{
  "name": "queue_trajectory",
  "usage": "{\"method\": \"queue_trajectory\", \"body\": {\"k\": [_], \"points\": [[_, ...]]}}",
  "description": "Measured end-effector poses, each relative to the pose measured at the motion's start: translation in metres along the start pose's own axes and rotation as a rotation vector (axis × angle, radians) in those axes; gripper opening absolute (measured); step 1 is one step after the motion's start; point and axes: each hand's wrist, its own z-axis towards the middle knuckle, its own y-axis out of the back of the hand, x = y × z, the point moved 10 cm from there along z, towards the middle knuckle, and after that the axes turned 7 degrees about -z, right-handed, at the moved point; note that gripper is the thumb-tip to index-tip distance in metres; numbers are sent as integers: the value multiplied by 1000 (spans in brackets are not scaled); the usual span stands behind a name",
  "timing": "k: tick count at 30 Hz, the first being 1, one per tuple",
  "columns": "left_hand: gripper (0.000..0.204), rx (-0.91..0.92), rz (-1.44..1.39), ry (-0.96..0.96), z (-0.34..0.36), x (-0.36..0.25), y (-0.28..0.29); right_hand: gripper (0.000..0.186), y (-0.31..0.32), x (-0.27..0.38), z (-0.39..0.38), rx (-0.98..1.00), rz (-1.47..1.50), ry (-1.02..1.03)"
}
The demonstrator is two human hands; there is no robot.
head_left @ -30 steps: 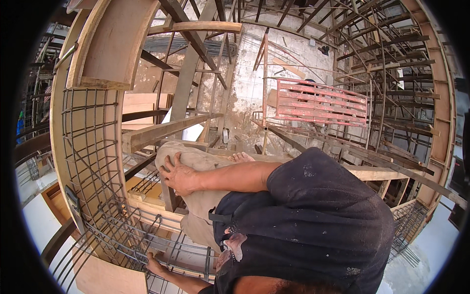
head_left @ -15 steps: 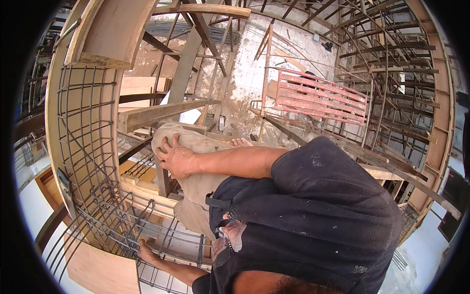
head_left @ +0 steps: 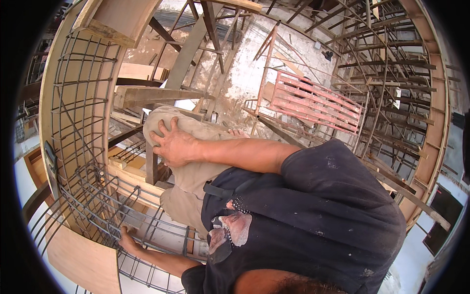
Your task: The person saws a piece of plywood with a hand saw, carries it across a construction site, and then fits and hammers a wooden form into place on a concrete support structure.
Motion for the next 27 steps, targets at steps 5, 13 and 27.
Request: {"method": "queue_trajectory", "body": {"k": [5, 13, 27], "points": [[67, -11, -6, 13, 3, 3, 0, 51, 6, 3, -4, 26, -7, 24], [75, -66, 0, -12, 3, 5, 6, 50, 19, 13, -12, -66, 9, 43], [80, -15, 67, -11, 2, 0, 3, 52, 39, 44, -19, -59, -36, 126]]}}
